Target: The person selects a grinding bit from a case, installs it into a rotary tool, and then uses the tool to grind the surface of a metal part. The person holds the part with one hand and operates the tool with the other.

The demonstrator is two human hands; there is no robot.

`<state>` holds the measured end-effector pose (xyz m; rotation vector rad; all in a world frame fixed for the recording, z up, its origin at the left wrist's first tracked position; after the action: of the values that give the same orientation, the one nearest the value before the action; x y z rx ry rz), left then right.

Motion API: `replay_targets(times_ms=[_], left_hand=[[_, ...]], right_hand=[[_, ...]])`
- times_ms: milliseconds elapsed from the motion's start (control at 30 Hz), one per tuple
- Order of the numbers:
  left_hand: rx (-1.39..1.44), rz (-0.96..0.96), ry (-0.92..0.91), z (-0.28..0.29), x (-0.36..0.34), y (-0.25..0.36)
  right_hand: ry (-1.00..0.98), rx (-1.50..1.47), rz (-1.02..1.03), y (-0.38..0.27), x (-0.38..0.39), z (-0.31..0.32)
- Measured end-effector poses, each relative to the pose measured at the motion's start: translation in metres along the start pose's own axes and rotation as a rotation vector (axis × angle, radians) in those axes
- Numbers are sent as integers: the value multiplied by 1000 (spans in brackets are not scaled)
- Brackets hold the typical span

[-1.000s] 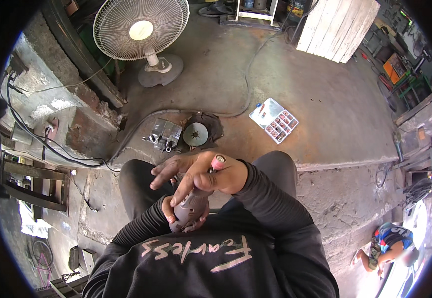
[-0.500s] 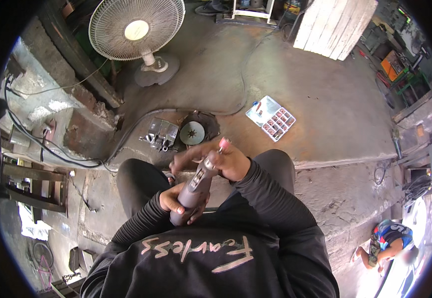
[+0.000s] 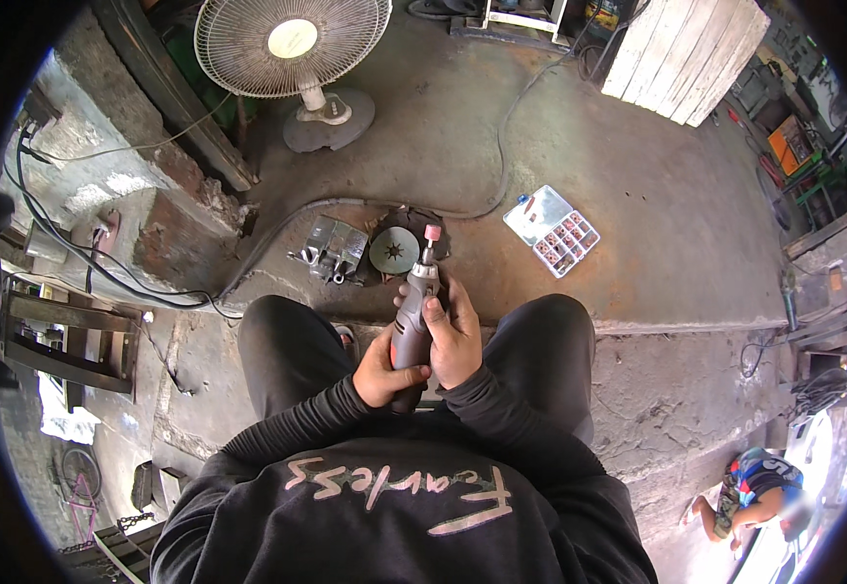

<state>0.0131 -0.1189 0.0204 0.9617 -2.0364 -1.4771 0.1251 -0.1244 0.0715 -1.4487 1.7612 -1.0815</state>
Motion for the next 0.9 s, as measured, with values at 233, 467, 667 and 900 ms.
replay_targets(times_ms=[233,467,667,900], left_hand=[[-348,-151,-10,2,3,-8],[-446,-58,60,17,4,-10],[-651,-26,214,29,-7,8],[-849,-86,266,120,-23,30]], right_hand=[[68,-138,-99,17,-3,11],[-184,-137,-356,50,-18,23],[-196,-323,-702,101,3,29],[-39,-251,-828,100,-35,51]])
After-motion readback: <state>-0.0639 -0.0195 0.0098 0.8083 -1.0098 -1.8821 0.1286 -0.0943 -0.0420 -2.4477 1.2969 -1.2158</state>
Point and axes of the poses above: each hand's wrist, its own x-axis away from the middle knuckle, its own z-axis out of the back of the hand, y = z × x, the point moved 6 cm from there along -x, towards the middle knuckle, and after that the axes turned 10 degrees about -z, right-handed, at the moved point
